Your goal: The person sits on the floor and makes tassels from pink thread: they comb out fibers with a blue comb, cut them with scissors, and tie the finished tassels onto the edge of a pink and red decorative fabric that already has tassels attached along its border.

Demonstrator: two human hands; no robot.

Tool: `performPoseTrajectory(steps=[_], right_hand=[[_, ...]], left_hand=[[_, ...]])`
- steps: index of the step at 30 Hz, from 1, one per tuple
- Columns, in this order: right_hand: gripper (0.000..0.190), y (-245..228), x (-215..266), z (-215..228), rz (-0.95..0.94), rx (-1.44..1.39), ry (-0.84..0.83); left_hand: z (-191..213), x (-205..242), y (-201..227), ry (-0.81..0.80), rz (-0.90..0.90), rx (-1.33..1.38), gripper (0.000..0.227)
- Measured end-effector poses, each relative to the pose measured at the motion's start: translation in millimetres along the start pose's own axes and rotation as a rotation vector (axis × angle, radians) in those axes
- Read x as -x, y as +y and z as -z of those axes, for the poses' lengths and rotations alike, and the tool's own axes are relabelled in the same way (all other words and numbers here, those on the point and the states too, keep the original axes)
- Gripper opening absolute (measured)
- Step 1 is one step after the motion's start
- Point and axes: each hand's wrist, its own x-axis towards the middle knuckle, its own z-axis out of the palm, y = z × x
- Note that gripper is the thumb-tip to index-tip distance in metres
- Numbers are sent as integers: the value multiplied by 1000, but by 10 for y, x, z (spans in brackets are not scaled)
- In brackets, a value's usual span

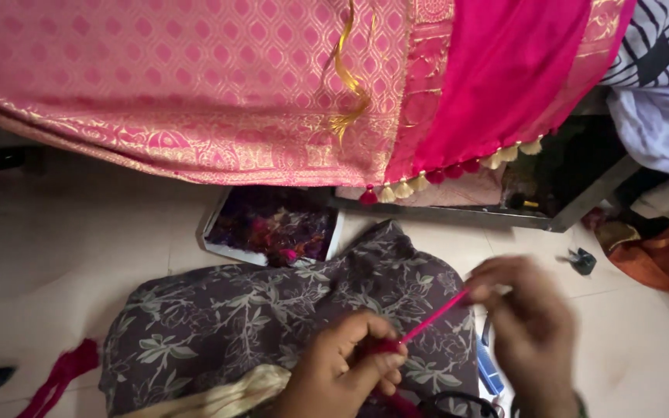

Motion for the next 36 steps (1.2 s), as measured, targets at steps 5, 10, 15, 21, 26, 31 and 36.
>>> performPoseTrajectory(steps=[5, 10, 15, 21, 26, 31, 36], right_hand=[[5, 458, -345, 475, 23, -77, 319], [4, 946, -477, 738, -104, -149, 459], [10, 1413, -227, 65, -346, -61, 209], [35, 2290, 753, -1175, -357, -244, -200], [37, 2146, 968, -1353, -617, -499, -292], [25, 1054, 389, -789, -673, -76, -284], [23, 225, -74, -310, -349, -132, 88]], left_hand=[[5, 7, 0, -25, 74, 16, 8], [-66, -47, 75, -144, 160, 66, 10], [-77, -53, 905, -195, -408, -84, 10], [-139, -405, 1246, -199, -517, 184, 21], [-52, -622, 1408, -109, -532, 313, 18], [49, -593, 1532, -72, -551, 460, 16], [32, -595, 1360, -37, -560, 422, 15]])
